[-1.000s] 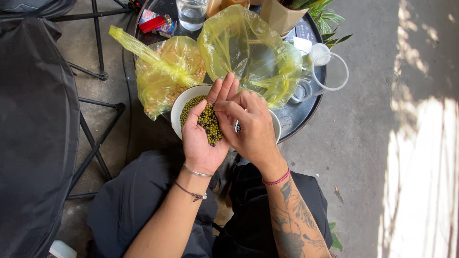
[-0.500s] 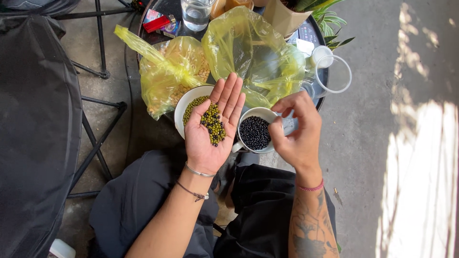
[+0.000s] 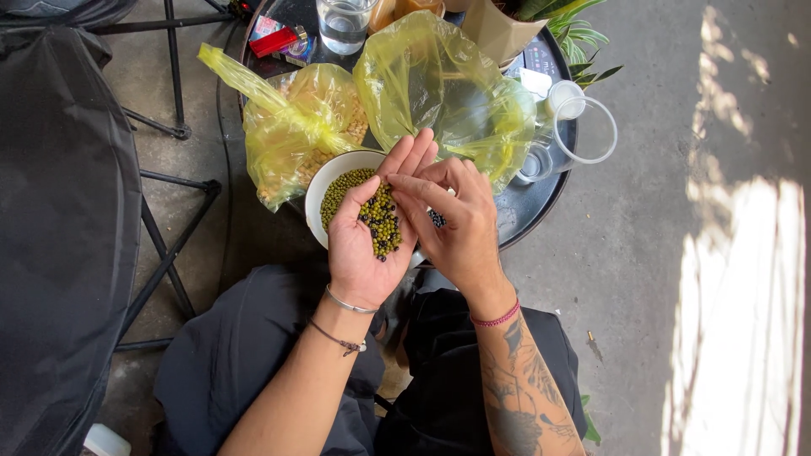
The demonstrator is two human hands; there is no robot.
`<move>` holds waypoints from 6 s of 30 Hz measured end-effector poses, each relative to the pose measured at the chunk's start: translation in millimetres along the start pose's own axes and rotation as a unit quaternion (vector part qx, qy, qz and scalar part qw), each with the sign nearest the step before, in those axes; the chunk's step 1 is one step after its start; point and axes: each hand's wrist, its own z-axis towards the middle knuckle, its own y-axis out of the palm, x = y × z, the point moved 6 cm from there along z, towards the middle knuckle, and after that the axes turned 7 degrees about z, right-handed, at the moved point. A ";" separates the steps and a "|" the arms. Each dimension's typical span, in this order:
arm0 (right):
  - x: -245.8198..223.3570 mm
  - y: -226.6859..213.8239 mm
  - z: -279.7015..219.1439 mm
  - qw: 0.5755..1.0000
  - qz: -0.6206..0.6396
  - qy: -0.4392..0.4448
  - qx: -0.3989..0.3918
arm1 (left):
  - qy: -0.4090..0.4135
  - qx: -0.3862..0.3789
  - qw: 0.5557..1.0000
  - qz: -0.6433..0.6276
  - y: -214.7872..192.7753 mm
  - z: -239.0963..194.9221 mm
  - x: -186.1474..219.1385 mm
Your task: The person holds a mixture of green and black seeds in their left palm and uses their right hand to pick out the black seeds, placing them into a white cup on the table. The person continues this sorting process throughout the video.
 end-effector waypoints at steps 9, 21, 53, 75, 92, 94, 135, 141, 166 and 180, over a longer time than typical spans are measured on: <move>-1.3 -0.2 6.0 0.997 -0.077 -0.014 -0.019 | -0.020 0.021 0.998 0.047 4.4 0.2 -1.4; 12.2 5.1 3.3 0.991 -0.109 0.010 -0.082 | -0.050 0.047 0.996 0.064 -0.3 -1.5 -7.1; 6.7 -6.1 -4.6 0.998 0.034 0.008 -0.046 | -0.034 0.021 0.999 0.019 5.0 1.1 -3.9; 4.7 -25.7 -1.2 0.998 0.056 0.028 -0.023 | -0.050 0.053 0.993 -0.095 -3.7 -1.9 -3.6; -3.7 -10.1 -4.5 0.995 0.079 0.037 -0.043 | -0.005 0.027 1.000 -0.006 0.8 -1.3 5.8; -3.5 -5.2 -5.6 0.994 0.081 0.039 -0.054 | 0.002 -0.001 1.000 0.012 2.0 -2.1 6.7; 57.7 67.7 -31.5 0.957 -0.166 0.127 -0.199 | 0.109 0.168 0.968 -0.152 5.6 -3.2 78.1; 56.3 70.4 -31.8 0.956 -0.186 0.107 -0.198 | 0.118 0.160 0.969 -0.148 9.0 -5.4 87.9; 52.8 68.9 -30.2 0.956 -0.173 0.086 -0.223 | 0.111 0.163 0.970 -0.144 -4.2 -4.0 81.5; 51.5 66.0 -26.6 0.945 -0.135 0.084 -0.286 | 0.103 0.159 0.970 -0.149 -7.3 -3.7 75.9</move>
